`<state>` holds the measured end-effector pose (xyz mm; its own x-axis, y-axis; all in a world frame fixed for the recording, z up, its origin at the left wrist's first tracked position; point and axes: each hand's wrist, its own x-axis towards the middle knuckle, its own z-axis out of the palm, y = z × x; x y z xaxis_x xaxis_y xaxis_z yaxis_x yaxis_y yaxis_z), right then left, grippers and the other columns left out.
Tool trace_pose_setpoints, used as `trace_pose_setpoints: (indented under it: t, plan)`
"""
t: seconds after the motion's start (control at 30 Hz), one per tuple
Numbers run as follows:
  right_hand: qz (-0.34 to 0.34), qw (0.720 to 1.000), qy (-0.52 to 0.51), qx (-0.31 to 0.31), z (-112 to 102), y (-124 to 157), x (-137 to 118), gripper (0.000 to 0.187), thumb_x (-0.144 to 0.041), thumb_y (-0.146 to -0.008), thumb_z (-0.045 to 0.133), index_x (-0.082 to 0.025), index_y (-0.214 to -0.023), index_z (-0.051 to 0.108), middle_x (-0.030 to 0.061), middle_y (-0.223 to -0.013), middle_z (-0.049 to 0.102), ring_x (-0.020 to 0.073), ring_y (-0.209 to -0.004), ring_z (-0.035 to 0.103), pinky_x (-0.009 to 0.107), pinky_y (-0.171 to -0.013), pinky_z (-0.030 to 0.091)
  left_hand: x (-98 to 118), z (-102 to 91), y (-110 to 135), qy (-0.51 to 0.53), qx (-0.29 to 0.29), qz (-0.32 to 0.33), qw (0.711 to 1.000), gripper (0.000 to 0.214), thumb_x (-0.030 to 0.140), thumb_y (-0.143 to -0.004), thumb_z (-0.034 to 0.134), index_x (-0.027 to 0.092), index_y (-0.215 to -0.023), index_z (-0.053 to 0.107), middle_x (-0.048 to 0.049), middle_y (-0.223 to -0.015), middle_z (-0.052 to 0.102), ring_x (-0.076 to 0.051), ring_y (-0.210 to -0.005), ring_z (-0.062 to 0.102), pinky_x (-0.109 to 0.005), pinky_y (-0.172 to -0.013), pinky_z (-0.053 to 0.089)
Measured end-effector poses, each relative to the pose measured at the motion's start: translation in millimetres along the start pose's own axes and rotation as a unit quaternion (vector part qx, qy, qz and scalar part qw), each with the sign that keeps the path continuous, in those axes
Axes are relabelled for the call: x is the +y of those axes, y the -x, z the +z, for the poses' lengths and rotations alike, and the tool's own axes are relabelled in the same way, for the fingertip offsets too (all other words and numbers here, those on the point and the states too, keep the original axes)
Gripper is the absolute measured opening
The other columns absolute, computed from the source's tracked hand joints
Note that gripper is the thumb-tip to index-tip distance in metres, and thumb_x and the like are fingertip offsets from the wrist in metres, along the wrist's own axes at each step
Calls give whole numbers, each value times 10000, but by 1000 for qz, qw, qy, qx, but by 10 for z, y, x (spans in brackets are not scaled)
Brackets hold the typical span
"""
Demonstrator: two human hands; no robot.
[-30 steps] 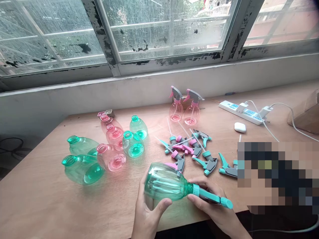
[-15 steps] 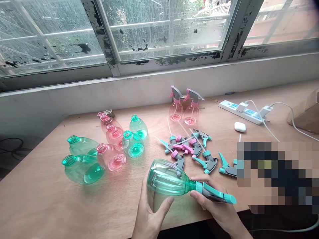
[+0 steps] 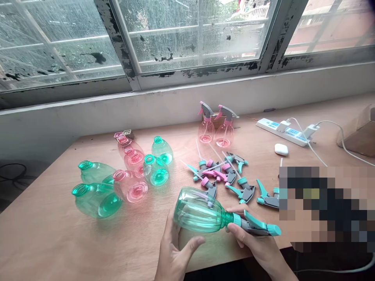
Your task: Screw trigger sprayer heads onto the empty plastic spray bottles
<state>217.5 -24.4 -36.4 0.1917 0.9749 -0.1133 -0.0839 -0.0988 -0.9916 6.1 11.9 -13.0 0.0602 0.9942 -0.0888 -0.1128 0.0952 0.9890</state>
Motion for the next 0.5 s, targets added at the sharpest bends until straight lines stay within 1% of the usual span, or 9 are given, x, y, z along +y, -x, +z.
trace_pose_setpoints:
  t: [0.07,0.1,0.2,0.23,0.27,0.33,0.4,0.47,0.5]
  plan:
    - [-16,1000,21,5,7,5,-7,332,-529,-858,836,-232,-1003,810,-64,-572,530,164,-524,491,293,-548,458,7,14,18,9,11,7,1000,856,457,-709,969,288,-1471,618,-87,-1495,693,-369,-1457,560,-432,-1220,438]
    - [-27,999,35,9,17,9,-17,310,-514,-844,852,-244,-992,824,-45,-613,594,176,-554,539,300,-583,496,10,20,20,19,17,7,1000,892,503,-684,973,277,-1470,617,-99,-1484,702,-381,-1442,574,-435,-1204,459]
    - [-53,996,69,20,52,21,-56,284,-525,-808,871,-283,-955,851,24,-836,775,253,-774,701,326,-728,575,26,35,2,34,44,-3,998,944,595,-630,972,247,-1444,641,-126,-1411,749,-408,-1373,639,-424,-1123,544]
    - [-57,996,71,21,61,24,-68,283,-534,-808,866,-291,-952,852,34,-884,796,272,-835,720,329,-753,582,33,38,-6,31,52,-7,998,932,601,-631,968,241,-1431,652,-128,-1381,767,-407,-1346,662,-416,-1092,570]
    - [-57,996,71,22,66,25,-77,283,-539,-809,862,-296,-954,851,34,-895,801,275,-848,724,329,-756,584,43,40,-12,26,56,-9,998,909,596,-642,963,236,-1420,661,-129,-1362,777,-402,-1327,678,-408,-1073,583]
    - [-49,996,65,20,66,24,-86,286,-536,-811,860,-295,-964,843,21,-866,783,240,-737,689,325,-711,574,65,44,-16,11,54,-10,998,838,567,-698,940,229,-1414,666,-128,-1371,773,-384,-1336,676,-398,-1085,575]
    - [-31,998,50,14,52,18,-80,299,-532,-821,855,-274,-970,824,-5,-771,730,187,-595,590,311,-619,532,90,46,-7,-2,40,-8,999,767,518,-753,914,232,-1421,667,-123,-1417,748,-370,-1386,639,-404,-1134,537]
    - [-12,1000,23,6,34,10,-63,318,-527,-842,842,-247,-985,797,-42,-637,626,157,-530,495,290,-548,467,106,46,11,0,20,-5,1000,713,459,-786,898,244,-1427,670,-110,-1455,724,-362,-1430,599,-414,-1182,493]
    - [-6,1000,9,3,26,7,-54,323,-521,-853,837,-236,-994,784,-61,-589,567,151,-523,473,280,-534,443,108,43,21,8,11,-5,1000,702,430,-793,896,254,-1433,668,-104,-1466,718,-360,-1440,588,-420,-1193,480]
